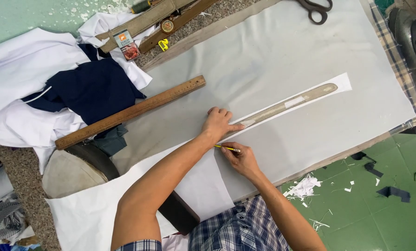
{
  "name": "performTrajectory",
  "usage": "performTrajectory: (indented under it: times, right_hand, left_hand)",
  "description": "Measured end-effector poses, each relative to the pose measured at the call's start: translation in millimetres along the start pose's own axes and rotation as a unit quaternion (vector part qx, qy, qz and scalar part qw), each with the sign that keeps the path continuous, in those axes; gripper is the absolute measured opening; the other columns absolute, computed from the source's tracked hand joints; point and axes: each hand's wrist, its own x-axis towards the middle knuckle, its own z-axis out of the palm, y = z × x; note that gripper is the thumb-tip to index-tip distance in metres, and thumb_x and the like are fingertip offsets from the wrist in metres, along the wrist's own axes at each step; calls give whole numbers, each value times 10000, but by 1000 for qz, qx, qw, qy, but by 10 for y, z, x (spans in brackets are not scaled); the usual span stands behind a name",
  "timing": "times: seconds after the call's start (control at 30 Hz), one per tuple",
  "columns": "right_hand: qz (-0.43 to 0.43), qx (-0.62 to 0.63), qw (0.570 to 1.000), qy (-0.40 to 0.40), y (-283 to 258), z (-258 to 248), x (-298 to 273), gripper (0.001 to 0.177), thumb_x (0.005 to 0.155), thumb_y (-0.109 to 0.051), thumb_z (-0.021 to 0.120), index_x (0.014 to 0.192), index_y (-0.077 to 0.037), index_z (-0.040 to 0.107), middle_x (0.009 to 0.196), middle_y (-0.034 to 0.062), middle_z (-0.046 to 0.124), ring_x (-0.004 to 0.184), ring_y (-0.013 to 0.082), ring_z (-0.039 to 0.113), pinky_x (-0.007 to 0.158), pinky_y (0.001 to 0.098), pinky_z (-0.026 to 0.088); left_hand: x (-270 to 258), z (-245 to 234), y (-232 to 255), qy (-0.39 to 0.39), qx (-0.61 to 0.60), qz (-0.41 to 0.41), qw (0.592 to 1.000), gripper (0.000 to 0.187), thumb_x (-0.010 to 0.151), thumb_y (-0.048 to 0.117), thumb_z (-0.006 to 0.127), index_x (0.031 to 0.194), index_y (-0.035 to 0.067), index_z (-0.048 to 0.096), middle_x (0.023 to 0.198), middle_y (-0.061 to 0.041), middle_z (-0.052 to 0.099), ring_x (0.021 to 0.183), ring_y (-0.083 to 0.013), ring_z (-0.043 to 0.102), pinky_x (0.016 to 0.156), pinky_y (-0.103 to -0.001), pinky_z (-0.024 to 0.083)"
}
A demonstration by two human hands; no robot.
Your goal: The person measures and marks a white shirt sleeve with a ruler and chalk, then irons a white fabric strip. They trace a curved pattern onto the strip using a French curve and pencil, then cut the strip along the marked line with scissors.
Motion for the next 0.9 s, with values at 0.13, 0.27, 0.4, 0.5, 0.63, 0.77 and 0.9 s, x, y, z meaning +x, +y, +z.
performTrajectory:
  times: [0.13,0.27,0.4,0.5,0.63,0.77,0.9]
  right_hand:
    - [-29,-31,999,-2,-104,-234,99,170,923,-148,768,1054,-42,794,900,206,793,844,356,767,713,424,581]
    - [-36,-117,990,73,227,-1750,339,194,905,-99,714,1072,-23,776,861,254,758,755,442,727,711,495,576]
    - [-45,-145,950,274,251,-2719,186,116,1112,-54,667,1180,19,726,906,204,731,721,277,696,713,363,547]
    - [-142,-179,936,268,254,-2764,163,149,1084,28,639,1211,68,706,968,228,744,788,327,717,742,416,565]
    - [-259,-352,864,248,502,-2807,374,250,986,1,680,1212,-93,732,1153,83,766,1098,262,724,993,404,540]
    - [-226,-416,851,228,719,-3042,650,256,1046,-64,606,1300,-88,599,1338,136,702,1231,257,665,1108,450,452]
    - [-223,-424,849,222,765,-3161,723,284,1021,-98,645,1305,-95,644,1332,125,713,1222,226,675,1126,429,425]
  left_hand:
    - [-65,-119,-18,-18,0,-1,1000,930,926,317,729,1570,577,112,1329,-124,520,1152,-311,517,838,-507,421]
    - [-230,-307,14,-23,-1,-9,1000,876,964,292,686,1580,563,124,1299,-105,530,1133,-300,523,859,-505,429]
    - [-301,-396,157,-14,-18,-30,999,813,958,226,684,1591,459,231,1304,-149,513,1169,-338,489,910,-547,399]
    - [-80,-8,476,84,-174,-110,975,595,956,195,676,1490,314,443,1201,-164,549,1104,-356,556,873,-530,446]
    - [-17,74,654,186,-398,-294,849,388,918,251,732,1202,47,565,1050,-179,606,1011,-368,643,819,-457,523]
    - [-75,33,576,144,-474,-329,804,436,874,316,785,1177,70,590,1033,-154,651,1036,-358,657,893,-468,503]
    - [-320,-54,350,192,-510,-385,745,348,912,319,744,1197,141,654,974,-150,696,994,-368,701,894,-481,531]
